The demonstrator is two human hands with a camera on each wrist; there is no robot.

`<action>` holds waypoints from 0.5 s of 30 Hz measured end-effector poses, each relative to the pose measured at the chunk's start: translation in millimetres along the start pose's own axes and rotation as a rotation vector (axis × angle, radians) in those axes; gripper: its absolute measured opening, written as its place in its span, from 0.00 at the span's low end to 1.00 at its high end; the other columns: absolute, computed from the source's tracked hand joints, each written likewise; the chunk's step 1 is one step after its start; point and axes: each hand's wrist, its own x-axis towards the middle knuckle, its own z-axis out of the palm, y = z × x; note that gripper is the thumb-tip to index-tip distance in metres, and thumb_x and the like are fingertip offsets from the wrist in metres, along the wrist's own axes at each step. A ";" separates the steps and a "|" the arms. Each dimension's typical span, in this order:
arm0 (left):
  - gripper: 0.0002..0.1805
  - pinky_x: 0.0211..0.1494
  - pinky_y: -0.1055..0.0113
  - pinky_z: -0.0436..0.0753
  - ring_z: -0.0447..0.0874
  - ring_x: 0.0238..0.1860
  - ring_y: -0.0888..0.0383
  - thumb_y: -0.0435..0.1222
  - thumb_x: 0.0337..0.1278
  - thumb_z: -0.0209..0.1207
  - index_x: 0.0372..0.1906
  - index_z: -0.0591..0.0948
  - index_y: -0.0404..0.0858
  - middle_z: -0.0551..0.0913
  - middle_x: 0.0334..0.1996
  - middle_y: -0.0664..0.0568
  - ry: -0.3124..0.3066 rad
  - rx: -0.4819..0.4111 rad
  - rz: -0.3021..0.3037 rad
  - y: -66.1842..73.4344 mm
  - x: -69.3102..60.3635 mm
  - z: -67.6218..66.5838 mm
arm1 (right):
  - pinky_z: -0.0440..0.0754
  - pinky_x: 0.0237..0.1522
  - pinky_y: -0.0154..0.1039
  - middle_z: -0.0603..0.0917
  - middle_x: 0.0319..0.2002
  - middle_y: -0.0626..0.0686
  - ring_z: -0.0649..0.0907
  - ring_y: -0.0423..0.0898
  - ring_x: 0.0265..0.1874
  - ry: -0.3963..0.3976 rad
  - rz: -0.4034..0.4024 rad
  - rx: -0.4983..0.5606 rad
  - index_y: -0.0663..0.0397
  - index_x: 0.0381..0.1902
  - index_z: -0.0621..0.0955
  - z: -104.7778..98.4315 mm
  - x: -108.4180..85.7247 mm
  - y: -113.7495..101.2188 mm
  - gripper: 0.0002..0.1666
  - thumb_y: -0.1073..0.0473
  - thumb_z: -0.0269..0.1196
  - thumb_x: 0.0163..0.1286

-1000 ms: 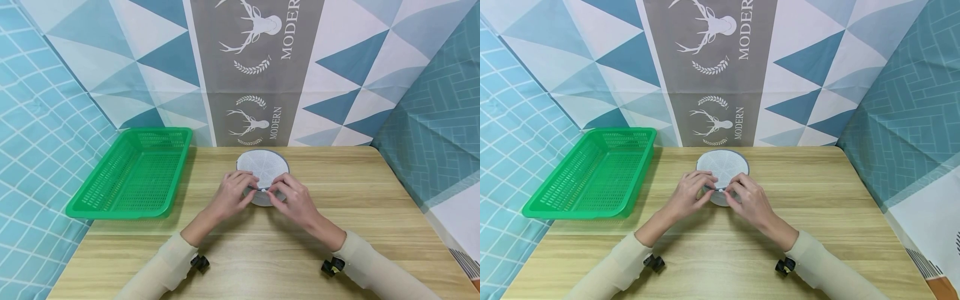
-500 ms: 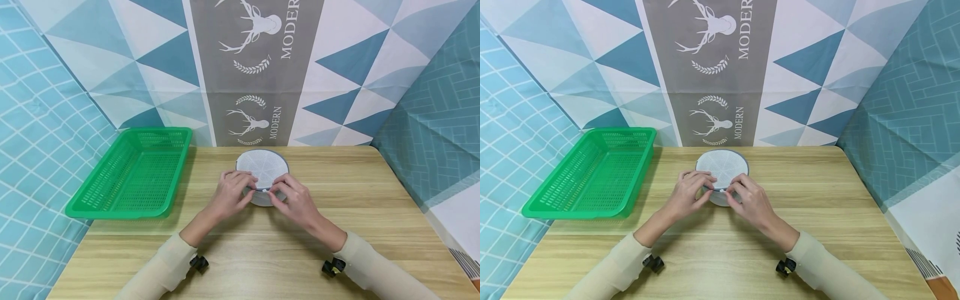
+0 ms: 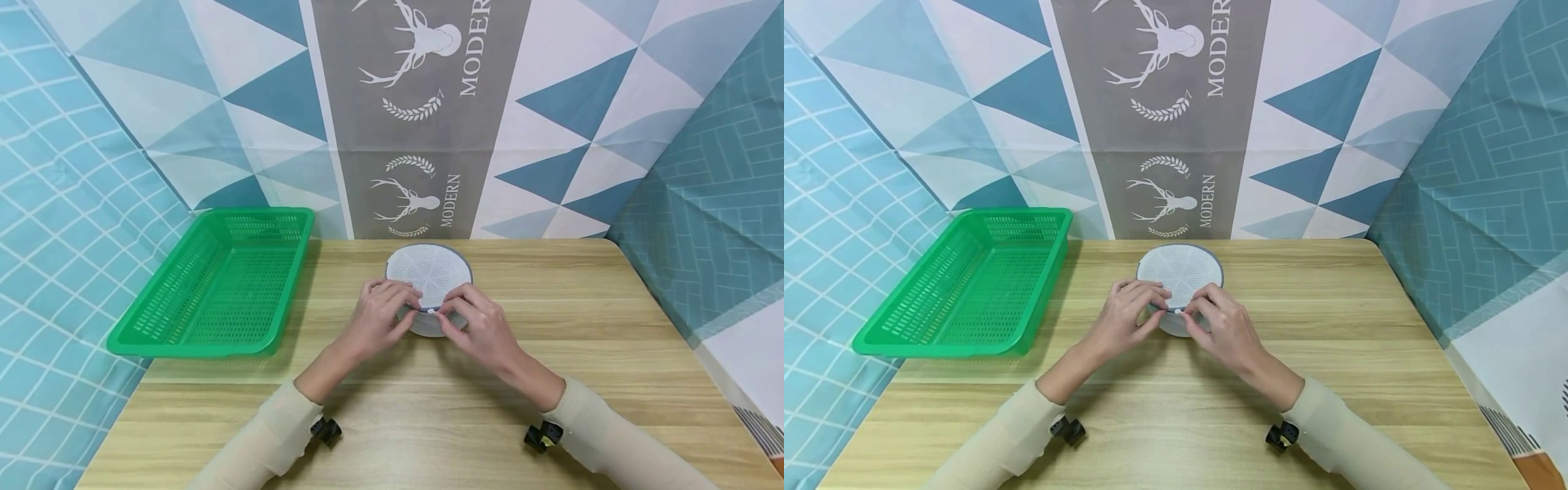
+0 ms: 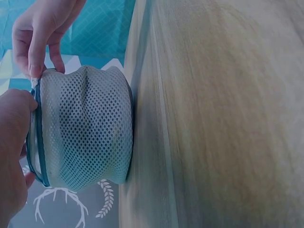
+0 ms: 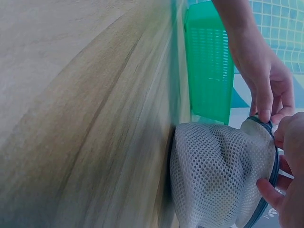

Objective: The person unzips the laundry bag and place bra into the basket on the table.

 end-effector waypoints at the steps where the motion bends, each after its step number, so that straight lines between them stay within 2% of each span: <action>1: 0.08 0.67 0.39 0.85 0.94 0.60 0.52 0.31 0.65 0.74 0.41 0.85 0.44 0.96 0.52 0.52 0.001 -0.004 0.001 -0.2 -0.3 0.1 | 0.90 0.36 0.37 0.88 0.41 0.54 0.90 0.47 0.38 -0.001 -0.001 0.000 0.57 0.34 0.90 -0.1 -0.1 0.0 0.09 0.70 0.81 0.59; 9: 0.08 0.69 0.36 0.84 0.93 0.62 0.49 0.29 0.64 0.71 0.42 0.84 0.42 0.95 0.53 0.50 -0.023 -0.041 -0.016 -1.1 -2.2 -1.3 | 0.92 0.37 0.39 0.88 0.43 0.54 0.91 0.47 0.38 -0.003 0.015 0.001 0.57 0.35 0.90 -2.6 -0.1 -0.7 0.10 0.70 0.81 0.59; 15: 0.08 0.68 0.38 0.84 0.93 0.61 0.50 0.30 0.65 0.72 0.42 0.85 0.43 0.96 0.53 0.52 -0.005 -0.025 -0.009 -0.7 -1.5 -1.8 | 0.91 0.37 0.39 0.88 0.42 0.54 0.91 0.47 0.37 0.009 0.005 -0.001 0.58 0.34 0.90 -1.1 -0.6 0.4 0.10 0.70 0.81 0.59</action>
